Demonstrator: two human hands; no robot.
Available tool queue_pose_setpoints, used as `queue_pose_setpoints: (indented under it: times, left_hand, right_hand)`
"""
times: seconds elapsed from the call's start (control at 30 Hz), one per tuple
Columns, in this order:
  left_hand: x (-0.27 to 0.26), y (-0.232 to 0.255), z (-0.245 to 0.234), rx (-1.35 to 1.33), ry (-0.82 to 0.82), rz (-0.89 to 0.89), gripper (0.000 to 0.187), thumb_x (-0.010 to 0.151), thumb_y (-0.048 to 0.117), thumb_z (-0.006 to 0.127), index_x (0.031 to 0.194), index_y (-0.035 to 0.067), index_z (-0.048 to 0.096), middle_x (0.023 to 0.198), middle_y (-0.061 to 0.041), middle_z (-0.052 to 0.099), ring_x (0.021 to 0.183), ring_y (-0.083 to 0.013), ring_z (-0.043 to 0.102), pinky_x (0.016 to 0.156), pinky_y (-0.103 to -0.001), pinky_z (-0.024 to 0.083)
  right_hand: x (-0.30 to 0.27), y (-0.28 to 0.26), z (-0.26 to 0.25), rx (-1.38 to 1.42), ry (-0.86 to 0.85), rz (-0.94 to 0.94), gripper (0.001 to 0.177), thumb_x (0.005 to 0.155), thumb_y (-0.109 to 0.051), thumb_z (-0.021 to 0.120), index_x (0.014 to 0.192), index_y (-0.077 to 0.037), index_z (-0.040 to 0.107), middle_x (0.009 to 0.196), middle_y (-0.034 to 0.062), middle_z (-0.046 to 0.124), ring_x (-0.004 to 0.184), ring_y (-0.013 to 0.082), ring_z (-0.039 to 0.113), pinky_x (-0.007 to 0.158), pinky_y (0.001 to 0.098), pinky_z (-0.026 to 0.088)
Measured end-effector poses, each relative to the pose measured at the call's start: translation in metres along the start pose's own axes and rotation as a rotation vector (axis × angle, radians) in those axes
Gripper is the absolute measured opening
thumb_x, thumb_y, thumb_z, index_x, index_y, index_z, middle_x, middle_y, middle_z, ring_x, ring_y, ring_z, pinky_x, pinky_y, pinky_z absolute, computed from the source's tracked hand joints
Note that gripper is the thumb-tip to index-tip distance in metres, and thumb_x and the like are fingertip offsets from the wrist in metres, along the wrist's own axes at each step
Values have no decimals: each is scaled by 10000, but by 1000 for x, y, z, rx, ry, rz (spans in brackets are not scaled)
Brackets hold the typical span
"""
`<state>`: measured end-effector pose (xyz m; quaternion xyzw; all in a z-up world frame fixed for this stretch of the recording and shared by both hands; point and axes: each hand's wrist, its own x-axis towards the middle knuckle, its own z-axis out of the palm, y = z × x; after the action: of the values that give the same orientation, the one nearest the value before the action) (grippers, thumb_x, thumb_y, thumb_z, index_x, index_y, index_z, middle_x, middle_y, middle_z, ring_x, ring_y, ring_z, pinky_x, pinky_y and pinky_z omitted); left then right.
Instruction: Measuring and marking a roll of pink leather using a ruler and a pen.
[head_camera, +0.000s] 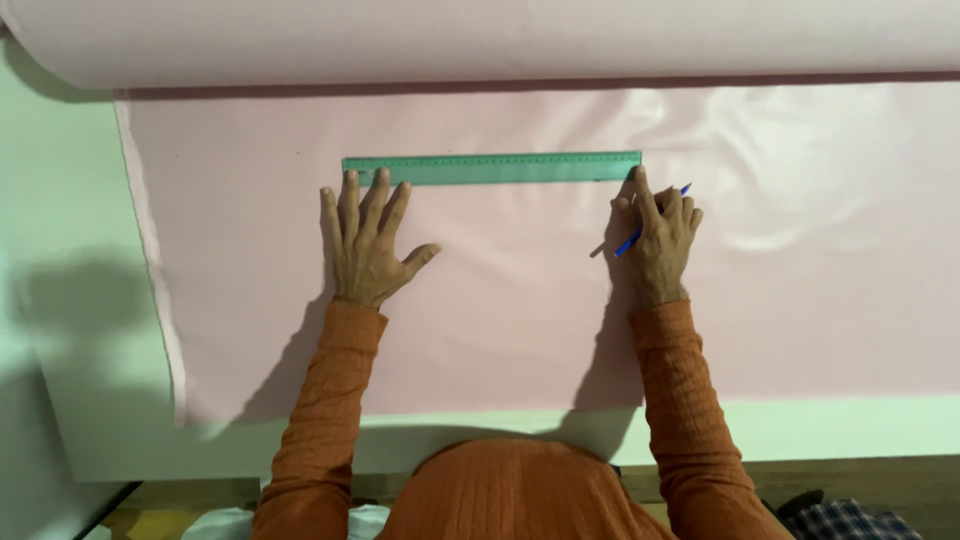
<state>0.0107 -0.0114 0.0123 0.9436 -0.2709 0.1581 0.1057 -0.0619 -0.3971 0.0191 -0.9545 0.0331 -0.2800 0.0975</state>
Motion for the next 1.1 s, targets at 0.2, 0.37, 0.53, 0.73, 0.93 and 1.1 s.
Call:
queue_pose_setpoints:
  times: [0.2,0.37,0.53,0.73,0.93,1.1]
  left_hand:
    - [0,0,0,2,-20,6,897,940,838,526,1565,197,588,1649,-130,489,1566,-447,266,1247,-709,103]
    - [-1,-1,2,22,-31,9,904,932,840,541,1564,196,591,1663,-123,471,1571,-445,262,1249,-710,89]
    - [1,0,0,39,-45,9,910,935,839,537,1575,194,577,1678,-121,449,1570,-445,268,1250,-712,83]
    - [0,-1,1,70,-80,10,929,938,847,527,1603,198,542,1705,-120,406,1581,-435,245,1248,-716,73]
    - [-1,0,2,58,-73,7,926,933,844,528,1603,204,541,1696,-117,423,1571,-436,278,1240,-730,80]
    - [1,1,-2,37,-70,9,915,955,830,515,1592,175,563,1678,-153,451,1561,-455,298,1236,-729,74]
  right_hand:
    - [-5,11,4,8,-29,-25,453,1145,-396,613,1488,-112,697,917,74,497,781,260,442,746,393,329]
    - [-11,15,10,25,-27,-9,466,1140,-421,618,1476,-112,712,923,67,495,792,250,447,761,392,334]
    - [-1,2,-1,20,-41,-11,442,1153,-390,625,1452,-82,730,919,78,488,789,254,443,761,393,325]
    - [1,0,-3,9,-44,-14,432,1152,-374,638,1455,-79,725,927,70,485,793,246,444,760,386,322]
    - [3,-1,1,15,-16,-28,423,1143,-373,648,1422,-71,745,911,77,491,781,251,451,754,388,326]
    - [0,0,4,13,21,11,456,1136,-431,590,1409,-101,747,897,53,491,772,228,436,757,376,329]
